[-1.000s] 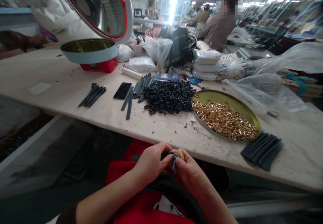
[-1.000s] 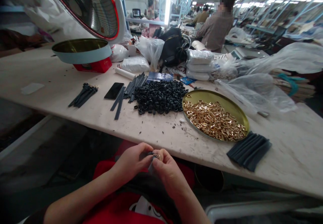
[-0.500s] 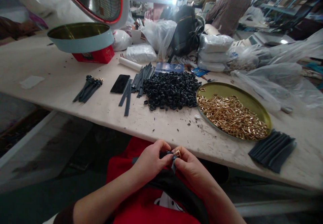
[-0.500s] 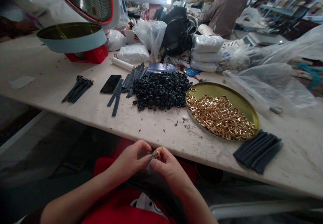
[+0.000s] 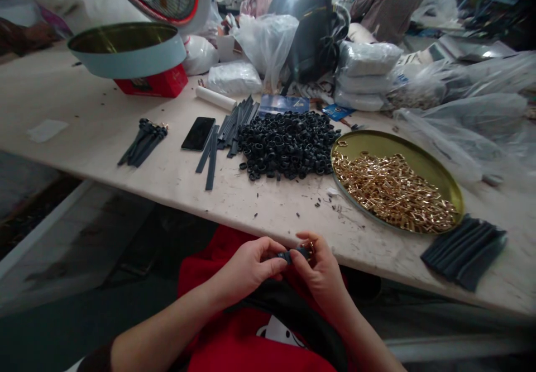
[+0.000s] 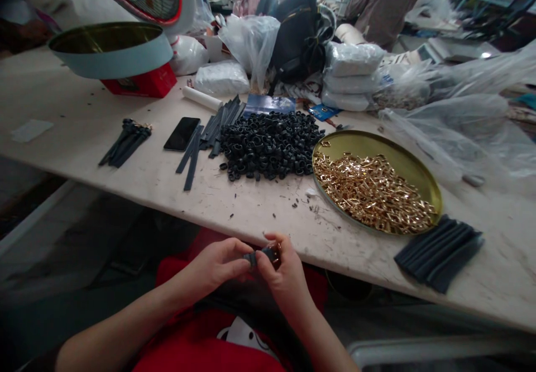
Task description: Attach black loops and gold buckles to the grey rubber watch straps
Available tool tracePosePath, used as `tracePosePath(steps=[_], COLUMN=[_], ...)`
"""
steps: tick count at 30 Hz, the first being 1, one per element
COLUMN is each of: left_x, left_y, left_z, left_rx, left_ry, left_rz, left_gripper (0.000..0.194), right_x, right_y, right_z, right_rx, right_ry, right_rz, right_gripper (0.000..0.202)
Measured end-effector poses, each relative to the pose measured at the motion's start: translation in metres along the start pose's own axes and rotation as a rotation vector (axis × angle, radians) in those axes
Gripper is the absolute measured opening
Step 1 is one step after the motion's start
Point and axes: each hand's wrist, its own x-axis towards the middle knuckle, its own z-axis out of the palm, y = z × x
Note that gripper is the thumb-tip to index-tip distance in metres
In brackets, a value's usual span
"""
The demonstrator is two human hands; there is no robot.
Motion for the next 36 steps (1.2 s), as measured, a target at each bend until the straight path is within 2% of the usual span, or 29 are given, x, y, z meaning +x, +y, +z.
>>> tracePosePath(steps=[2, 4, 11, 16, 21, 25, 32, 34, 36], left_x=[0.003, 0.003, -0.013, -0.024, -0.042, -0.064, -0.096, -0.104, -0.111], left_y=[-0.003, -0.004, 0.001, -0.006, -0.007, -0.004, -0.015, -0.013, -0.009], left_z=[0.004, 0.007, 0.007, 0.018, 0.023, 0.026, 0.056, 0.059, 0.057], left_rx=[0.03, 0.053, 0.022, 0.011, 0.204, 0.375, 0.449, 0.513, 0.609], left_ry=[0.003, -0.001, -0.09, -0.088, -0.074, -0.086, -0.078, -0.05, -0.05], left_rz=[-0.025, -0.037, -0.041, 0.001, 0.075, 0.103, 0.219, 0.263, 0.289], left_gripper=[0.023, 0.02, 0.026, 0.026, 0.032, 0.037, 0.03, 0.032, 0.025], right_x=[-0.004, -0.009, -0.022, -0.038, -0.06, -0.079, -0.119, -0.129, -0.136], right_y=[0.0, -0.001, 0.001, 0.006, 0.0, -0.001, 0.015, 0.014, 0.011], right_z=[-0.003, -0.005, -0.004, -0.003, -0.013, -0.02, -0.016, -0.016, -0.017], right_rx=[-0.113, -0.155, -0.089, -0.042, -0.112, -0.222, -0.241, -0.245, -0.271], right_ry=[-0.121, -0.195, -0.218, -0.231, -0.281, -0.239, -0.212, -0.147, -0.061], right_rz=[-0.046, -0.06, -0.096, -0.114, -0.127, -0.228, -0.39, -0.434, -0.486], right_gripper=[0.013, 0.012, 0.012, 0.014, 0.014, 0.013, 0.01, 0.009, 0.007])
